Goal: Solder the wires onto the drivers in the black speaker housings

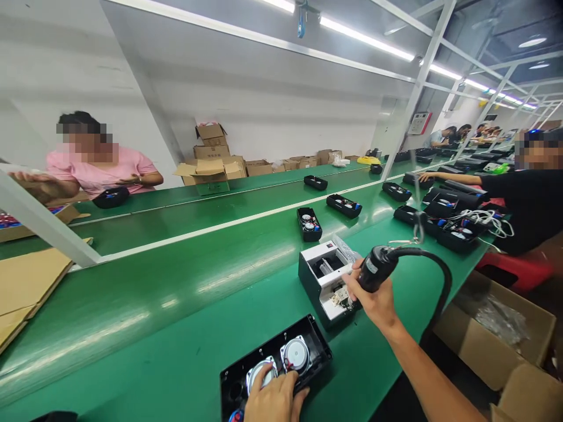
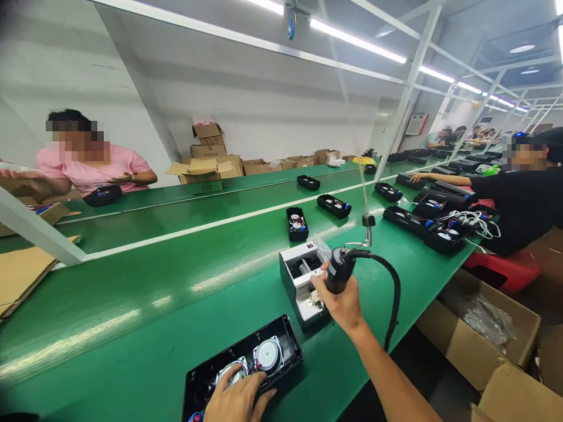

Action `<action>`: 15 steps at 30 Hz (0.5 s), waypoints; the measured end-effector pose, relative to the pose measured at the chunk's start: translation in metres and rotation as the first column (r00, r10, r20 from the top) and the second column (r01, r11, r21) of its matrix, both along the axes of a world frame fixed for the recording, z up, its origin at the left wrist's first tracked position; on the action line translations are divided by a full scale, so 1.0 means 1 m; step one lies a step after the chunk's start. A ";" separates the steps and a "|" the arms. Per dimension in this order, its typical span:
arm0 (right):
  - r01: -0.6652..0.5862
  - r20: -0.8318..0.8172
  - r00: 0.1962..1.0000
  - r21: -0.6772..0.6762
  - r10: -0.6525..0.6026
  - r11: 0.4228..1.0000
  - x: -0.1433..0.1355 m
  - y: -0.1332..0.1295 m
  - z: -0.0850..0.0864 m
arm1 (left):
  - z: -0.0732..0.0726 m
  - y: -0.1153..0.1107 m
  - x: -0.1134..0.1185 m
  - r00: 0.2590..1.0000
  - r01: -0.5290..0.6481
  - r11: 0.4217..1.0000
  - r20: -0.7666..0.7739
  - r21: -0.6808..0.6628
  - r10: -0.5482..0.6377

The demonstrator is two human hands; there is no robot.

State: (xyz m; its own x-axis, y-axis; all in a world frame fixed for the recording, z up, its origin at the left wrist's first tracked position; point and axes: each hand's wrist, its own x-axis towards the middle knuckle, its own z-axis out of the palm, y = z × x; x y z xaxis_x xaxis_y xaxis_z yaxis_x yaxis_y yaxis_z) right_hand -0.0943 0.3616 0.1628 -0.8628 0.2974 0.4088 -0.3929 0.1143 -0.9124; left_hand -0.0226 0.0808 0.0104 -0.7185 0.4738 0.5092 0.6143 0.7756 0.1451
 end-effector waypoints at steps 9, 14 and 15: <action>-0.362 -0.197 0.931 -0.389 0.308 0.847 0.063 -0.065 -0.003 | 0.023 0.017 0.012 0.972 -0.114 0.992 0.211 0.060 0.099; -0.399 -0.155 0.917 -0.360 0.368 0.843 0.069 -0.092 -0.017 | 0.026 0.016 0.013 0.967 -0.117 0.991 0.235 0.067 0.098; -0.382 -0.128 0.924 -0.366 0.360 0.849 0.069 -0.095 -0.017 | 0.026 0.016 0.013 0.966 -0.103 0.993 0.245 0.059 0.086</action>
State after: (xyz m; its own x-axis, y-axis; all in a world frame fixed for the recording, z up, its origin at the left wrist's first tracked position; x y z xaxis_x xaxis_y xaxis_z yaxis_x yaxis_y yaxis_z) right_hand -0.0252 0.2671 0.1455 -0.9201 0.1001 0.3786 -0.3858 -0.3981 -0.8323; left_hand -0.0098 0.0966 0.0361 -0.8640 0.3673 0.3443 0.4788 0.8108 0.3366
